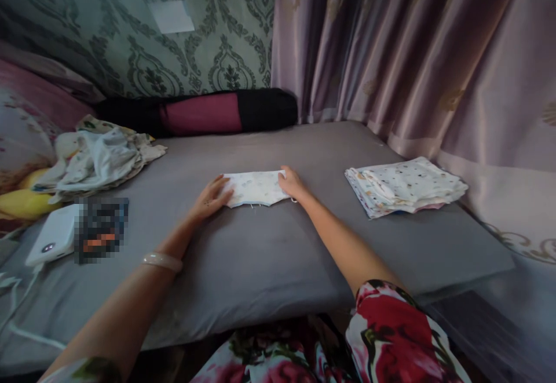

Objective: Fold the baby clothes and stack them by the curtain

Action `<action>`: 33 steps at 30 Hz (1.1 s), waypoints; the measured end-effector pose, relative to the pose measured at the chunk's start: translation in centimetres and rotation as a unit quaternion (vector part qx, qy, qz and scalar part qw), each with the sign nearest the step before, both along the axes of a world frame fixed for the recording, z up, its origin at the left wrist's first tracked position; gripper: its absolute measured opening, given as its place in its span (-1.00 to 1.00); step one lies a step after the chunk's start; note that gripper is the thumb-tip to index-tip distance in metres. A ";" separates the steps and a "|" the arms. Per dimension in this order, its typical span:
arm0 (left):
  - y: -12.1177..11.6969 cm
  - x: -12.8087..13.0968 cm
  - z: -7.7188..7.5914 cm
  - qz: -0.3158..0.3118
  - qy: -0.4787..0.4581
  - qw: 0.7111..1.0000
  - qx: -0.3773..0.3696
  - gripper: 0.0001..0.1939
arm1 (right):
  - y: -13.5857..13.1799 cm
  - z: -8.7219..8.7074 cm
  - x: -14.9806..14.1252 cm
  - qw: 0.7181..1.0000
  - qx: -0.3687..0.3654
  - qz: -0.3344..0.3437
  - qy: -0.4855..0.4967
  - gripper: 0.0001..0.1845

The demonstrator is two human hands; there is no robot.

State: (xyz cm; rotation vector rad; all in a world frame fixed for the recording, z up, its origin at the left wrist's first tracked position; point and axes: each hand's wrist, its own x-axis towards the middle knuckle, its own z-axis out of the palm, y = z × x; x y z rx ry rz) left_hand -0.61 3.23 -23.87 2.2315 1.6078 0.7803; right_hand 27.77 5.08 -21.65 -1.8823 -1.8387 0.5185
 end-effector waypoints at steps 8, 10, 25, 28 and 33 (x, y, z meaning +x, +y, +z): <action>2.0 -0.8 2.6 0.214 -0.010 0.968 -0.128 -0.62 | 1.8 0.7 3.0 0.976 -0.122 -0.149 0.100 -0.75; 2.1 -0.5 3.2 0.220 0.009 0.963 -0.158 -0.70 | 2.0 0.6 3.1 0.976 -0.147 -0.144 0.065 -0.80; 4.2 -0.4 3.2 0.276 -0.119 0.913 -0.275 -0.70 | 2.2 2.6 1.1 0.979 -0.176 -0.089 -0.045 -0.73; 4.4 -0.7 2.8 0.250 -0.117 0.921 -0.276 -0.69 | 1.8 2.7 1.1 0.980 -0.174 -0.088 -0.046 -0.72; 3.7 -0.4 4.2 0.232 -0.118 0.928 -0.268 -0.71 | 1.3 3.0 1.1 0.985 -0.153 -0.069 -0.032 -0.84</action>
